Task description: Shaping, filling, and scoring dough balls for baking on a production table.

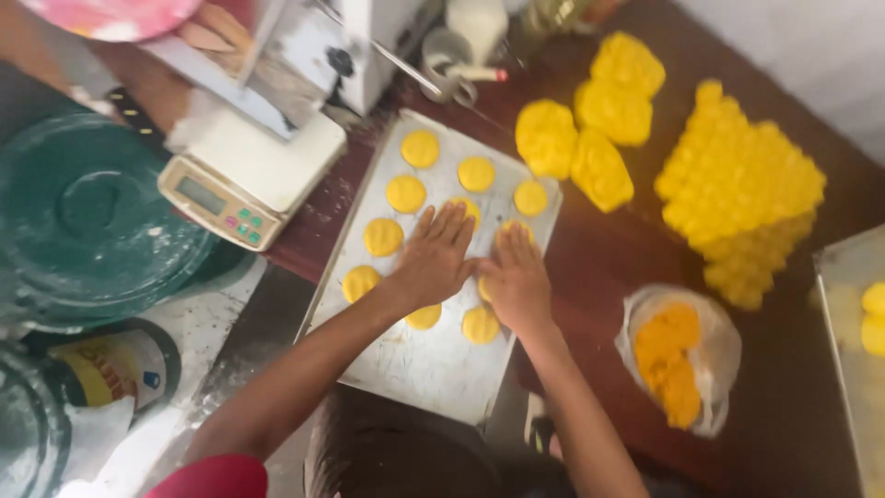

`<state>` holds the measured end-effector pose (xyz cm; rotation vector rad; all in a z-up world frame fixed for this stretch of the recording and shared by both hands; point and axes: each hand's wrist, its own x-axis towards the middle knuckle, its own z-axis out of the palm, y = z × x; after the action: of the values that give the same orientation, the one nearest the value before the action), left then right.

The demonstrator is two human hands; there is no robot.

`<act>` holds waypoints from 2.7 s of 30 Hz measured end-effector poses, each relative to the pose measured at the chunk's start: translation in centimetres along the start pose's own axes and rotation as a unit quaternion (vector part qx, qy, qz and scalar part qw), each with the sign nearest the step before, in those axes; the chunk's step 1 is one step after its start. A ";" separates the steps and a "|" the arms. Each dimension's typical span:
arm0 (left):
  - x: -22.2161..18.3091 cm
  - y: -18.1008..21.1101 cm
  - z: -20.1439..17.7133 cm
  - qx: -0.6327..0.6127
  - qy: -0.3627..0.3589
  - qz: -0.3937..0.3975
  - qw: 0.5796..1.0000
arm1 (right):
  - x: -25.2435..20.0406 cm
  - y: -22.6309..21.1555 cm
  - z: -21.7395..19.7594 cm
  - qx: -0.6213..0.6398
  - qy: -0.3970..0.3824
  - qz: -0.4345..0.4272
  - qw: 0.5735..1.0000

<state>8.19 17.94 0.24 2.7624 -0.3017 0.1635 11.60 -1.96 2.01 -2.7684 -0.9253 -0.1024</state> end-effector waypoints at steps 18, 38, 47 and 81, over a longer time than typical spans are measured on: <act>-2.3 -9.4 -6.2 -0.310 0.143 -0.153 0.927 | 2.5 1.3 -3.0 0.117 0.043 0.003 0.992; -14.5 -1.2 -6.1 -0.010 -0.026 -0.036 0.999 | -4.0 -11.1 -3.6 0.196 0.051 0.036 0.979; -8.4 -3.1 -5.1 0.006 0.034 -0.033 0.999 | -9.3 -7.0 -2.6 0.143 0.096 0.060 0.983; -1.1 8.2 -5.2 -0.104 0.054 0.074 0.990 | -15.5 -1.5 -7.1 0.189 0.141 0.147 0.961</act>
<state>4.89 12.54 7.61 2.5142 -0.4679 0.2998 -1.66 -11.45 7.09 -2.4164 -0.4058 -0.2362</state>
